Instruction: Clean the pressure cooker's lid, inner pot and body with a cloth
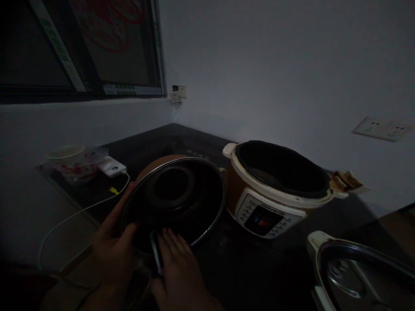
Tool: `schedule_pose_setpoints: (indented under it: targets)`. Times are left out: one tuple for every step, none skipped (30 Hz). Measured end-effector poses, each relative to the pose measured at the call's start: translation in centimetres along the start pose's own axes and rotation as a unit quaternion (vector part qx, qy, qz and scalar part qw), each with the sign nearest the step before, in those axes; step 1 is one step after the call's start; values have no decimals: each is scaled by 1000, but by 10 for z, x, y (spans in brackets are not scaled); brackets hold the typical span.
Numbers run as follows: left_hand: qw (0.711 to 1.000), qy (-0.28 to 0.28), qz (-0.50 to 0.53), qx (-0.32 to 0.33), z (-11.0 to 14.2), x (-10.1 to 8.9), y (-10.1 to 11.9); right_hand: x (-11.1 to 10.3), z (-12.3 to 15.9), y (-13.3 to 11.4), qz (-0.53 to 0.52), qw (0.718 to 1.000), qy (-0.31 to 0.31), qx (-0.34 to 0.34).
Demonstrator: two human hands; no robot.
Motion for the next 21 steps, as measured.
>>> schedule_pose_setpoints:
  targets:
    - [1000, -4, -4, 10, 1, 2, 3, -1, -2, -5, -31, 999, 2, -18]
    - [1000, -9, -9, 18, 2, 3, 5, -3, -4, -10, -62, 997, 9, -38]
    - [1000, -13, -13, 25, 2, 5, 7, -6, -5, -13, -87, 994, 17, -57]
    - [999, -14, -17, 32, 3, 6, 9, -9, -7, -14, -103, 992, 21, -71]
    - [999, -15, -21, 37, 4, 7, 10, -11, -8, -13, -106, 991, 20, -77]
    - [999, -14, -23, 41, 4, 7, 11, -12, -8, -10, -99, 992, 14, -75]
    - [999, -12, -23, 44, 5, 7, 12, -12, -9, -6, -82, 994, 5, -66]
    - [999, -11, -23, 47, 5, 7, 12, -12, -10, 1, -57, 997, -6, -53]
    - [999, -9, -23, 48, 6, 7, 12, -13, -11, 8, -24, 999, -15, -38]
    - [998, -9, -22, 50, 6, 7, 12, -14, -13, 17, 16, 999, -21, -24]
    - [998, -10, -22, 52, 7, 7, 12, -16, -15, 26, 68, 997, -25, -11]
    - [998, -13, -23, 54, 7, 8, 13, -20, -19, 36, 127, 992, -25, 5]
    - [998, -15, -24, 56, 7, 8, 13, -26, -23, 47, 183, 983, -21, 21]
    - [998, -19, -26, 58, 8, 9, 14, -34, -27, 56, 232, 972, -13, 39]
    - [998, -22, -26, 58, 8, 10, 14, -43, -32, 65, 269, 961, -2, 59]
    - [998, -25, -23, 54, 7, 10, 14, -53, -37, 73, 292, 953, 11, 78]
    - [998, -26, -19, 46, 7, 10, 13, -63, -42, 79, 306, 947, 26, 94]
    - [999, -24, -15, 35, 7, 10, 11, -73, -46, 84, 314, 942, 43, 108]
    - [999, -22, -10, 24, 6, 10, 10, -80, -50, 88, 322, 937, 57, 120]
    - [1000, -19, -7, 15, 6, 9, 8, -86, -53, 90, 327, 934, 70, 130]
    - [1000, -18, -6, 13, 5, 9, 8, -87, -55, 92, 328, 931, 77, 137]
Point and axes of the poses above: each hand's wrist, its own z-axis away from the middle knuckle, its own x-axis out of the palm, y = z × x, the point moved 8 cm from there along -z, towards the middle knuckle, and after that the axes turned 5 degrees about -x, right-handed, at the moved point
